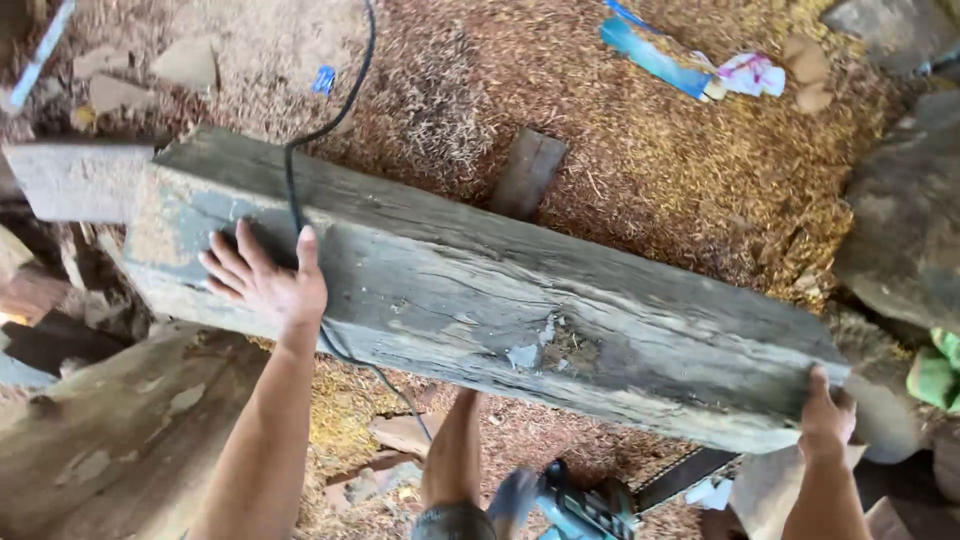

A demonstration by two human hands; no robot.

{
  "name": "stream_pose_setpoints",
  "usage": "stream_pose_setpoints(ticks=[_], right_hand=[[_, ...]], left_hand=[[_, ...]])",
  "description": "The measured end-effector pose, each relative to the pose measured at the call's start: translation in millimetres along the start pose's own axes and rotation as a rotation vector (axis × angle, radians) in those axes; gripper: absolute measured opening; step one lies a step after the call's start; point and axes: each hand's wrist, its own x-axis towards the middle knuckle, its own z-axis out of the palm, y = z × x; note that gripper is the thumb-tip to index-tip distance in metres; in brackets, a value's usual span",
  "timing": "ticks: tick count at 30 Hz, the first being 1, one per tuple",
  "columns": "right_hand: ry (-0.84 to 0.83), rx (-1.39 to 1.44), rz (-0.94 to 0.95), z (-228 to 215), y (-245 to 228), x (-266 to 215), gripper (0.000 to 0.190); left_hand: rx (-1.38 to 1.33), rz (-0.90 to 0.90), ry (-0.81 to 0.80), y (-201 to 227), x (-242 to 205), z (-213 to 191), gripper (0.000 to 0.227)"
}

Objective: Measure a large piece of lumber with a tape measure and shape/plane it using an electric planer.

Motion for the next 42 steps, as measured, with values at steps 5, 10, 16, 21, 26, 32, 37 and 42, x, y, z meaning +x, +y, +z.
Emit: stream_pose_setpoints(ticks=[5, 10, 16, 21, 26, 32, 37, 42], right_hand=[[0.009, -0.152, 0.095, -14, 15, 16, 0.089], [-0.078, -0.091, 0.15, -9, 19, 22, 0.087], [-0.057, 0.027, 0.139, -12, 8, 1, 0.073], [-0.081, 0.166, 0.024, -9, 7, -10, 0.068], [0.003, 0.022, -0.018, -13, 37, 6, 0.067], [0.02, -0.098, 0.008, -4, 23, -25, 0.072], [0.045, 0.044, -0.086, -5, 40, -81, 0.06], [0.179, 0.584, -0.134, 31, 121, -103, 0.063]], left_hand=[[-0.064, -0.008, -0.055, 5, 10, -1, 0.107], [-0.041, 0.008, -0.05, 0, 9, -3, 0.108], [-0.004, 0.013, -0.09, -7, 9, -2, 0.112], [0.085, 0.013, -0.06, -30, 14, 5, 0.114], [0.114, 0.047, -0.054, -39, 13, 11, 0.114], [0.08, 0.058, -0.005, -35, 27, 2, 0.11], [0.052, 0.107, -0.048, -41, 30, 2, 0.107], [0.11, 0.417, 0.181, -110, 57, 34, 0.1]])
